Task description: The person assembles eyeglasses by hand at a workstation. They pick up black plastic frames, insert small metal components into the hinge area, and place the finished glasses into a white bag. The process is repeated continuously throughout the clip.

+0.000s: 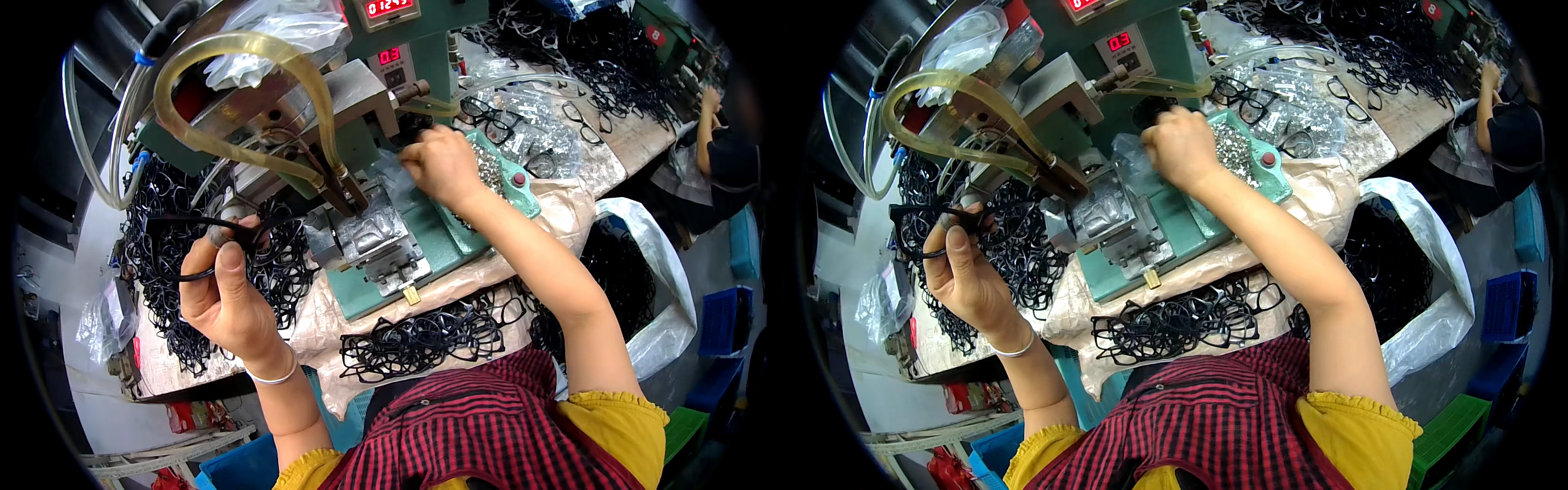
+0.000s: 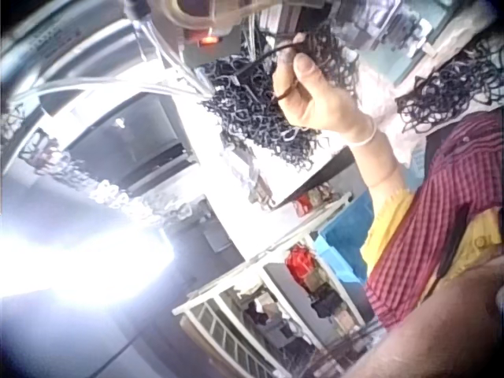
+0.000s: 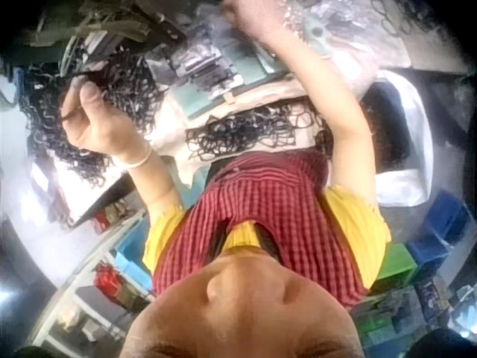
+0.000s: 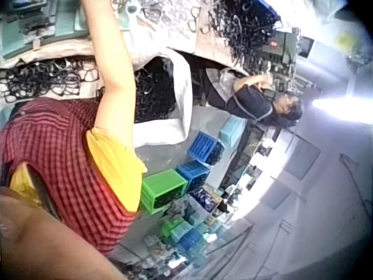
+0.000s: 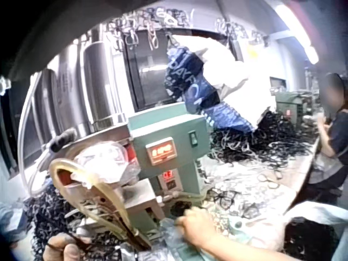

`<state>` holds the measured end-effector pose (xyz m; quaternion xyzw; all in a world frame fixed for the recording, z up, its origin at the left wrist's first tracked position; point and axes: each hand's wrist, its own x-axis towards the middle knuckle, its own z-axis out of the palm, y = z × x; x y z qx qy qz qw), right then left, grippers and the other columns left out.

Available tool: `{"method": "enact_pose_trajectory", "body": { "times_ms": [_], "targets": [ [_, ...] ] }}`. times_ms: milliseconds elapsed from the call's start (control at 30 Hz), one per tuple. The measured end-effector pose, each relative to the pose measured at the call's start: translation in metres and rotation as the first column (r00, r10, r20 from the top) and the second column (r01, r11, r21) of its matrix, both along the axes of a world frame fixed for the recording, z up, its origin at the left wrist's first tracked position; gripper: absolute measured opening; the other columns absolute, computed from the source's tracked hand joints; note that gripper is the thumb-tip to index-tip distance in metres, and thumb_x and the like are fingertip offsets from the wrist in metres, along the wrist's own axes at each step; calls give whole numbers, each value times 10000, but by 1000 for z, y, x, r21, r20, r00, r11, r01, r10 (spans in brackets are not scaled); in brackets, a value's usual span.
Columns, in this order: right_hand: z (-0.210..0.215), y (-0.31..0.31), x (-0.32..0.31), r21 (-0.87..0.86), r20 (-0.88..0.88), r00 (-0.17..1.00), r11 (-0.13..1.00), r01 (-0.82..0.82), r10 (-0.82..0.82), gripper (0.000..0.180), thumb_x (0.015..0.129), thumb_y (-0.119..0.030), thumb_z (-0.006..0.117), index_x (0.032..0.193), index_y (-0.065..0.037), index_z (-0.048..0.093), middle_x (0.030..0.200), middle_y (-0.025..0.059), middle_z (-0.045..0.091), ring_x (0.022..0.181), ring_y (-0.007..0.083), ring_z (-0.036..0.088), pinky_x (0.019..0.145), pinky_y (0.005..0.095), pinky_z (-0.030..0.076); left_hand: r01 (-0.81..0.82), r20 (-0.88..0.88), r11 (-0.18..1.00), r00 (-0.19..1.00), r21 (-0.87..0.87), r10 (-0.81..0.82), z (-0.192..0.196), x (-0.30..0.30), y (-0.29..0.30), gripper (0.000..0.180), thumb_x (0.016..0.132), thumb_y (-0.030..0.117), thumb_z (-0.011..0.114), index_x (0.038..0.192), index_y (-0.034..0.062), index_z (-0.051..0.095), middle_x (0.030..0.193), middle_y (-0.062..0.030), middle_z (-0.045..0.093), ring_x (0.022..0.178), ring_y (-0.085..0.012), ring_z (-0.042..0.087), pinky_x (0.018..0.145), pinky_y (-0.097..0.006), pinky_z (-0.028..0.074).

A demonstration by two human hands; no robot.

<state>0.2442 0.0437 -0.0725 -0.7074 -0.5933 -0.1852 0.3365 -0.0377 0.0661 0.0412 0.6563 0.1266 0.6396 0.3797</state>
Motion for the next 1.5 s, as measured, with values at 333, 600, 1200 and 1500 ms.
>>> {"method": "enact_pose_trajectory", "body": {
  "times_ms": [333,600,1200,1500],
  "targets": [
    [10,-65,17,-320,96,957,902,290,-273,78,731,-153,717,779,-98,743,936,85,655,983,267,603,814,413,516,-11,-68,997,998,73,16,-1,-2,2,185,984,78,582,1122,-33,637,1032,-209,691,948,-266,692,772,-366,601],
    [-13,-68,18,37,-108,981,986,165,-161,63,737,-124,701,771,-86,664,822,82,623,850,309,595,726,427,500,15,-9,1000,1000,-2,-15,1,2,-2,158,906,21,677,1043,-52,650,997,-172,689,909,-252,693,859,-364,564],
    [34,-49,-110,556,-774,266,818,-151,575,315,842,10,700,1132,-1,577,899,64,705,881,104,647,825,249,487,12,11,1000,1000,-5,-12,0,3,-1,179,899,47,700,1042,-47,648,975,-177,695,906,-245,686,863,-345,530],
    [63,-70,-116,471,-864,88,858,-204,496,474,854,42,642,1297,18,475,1100,121,679,1044,138,630,968,284,452,-21,-118,993,992,116,35,-3,-1,-6,78,899,53,684,955,-1,675,930,-139,718,841,-231,706,881,-379,509]
  ]
}}
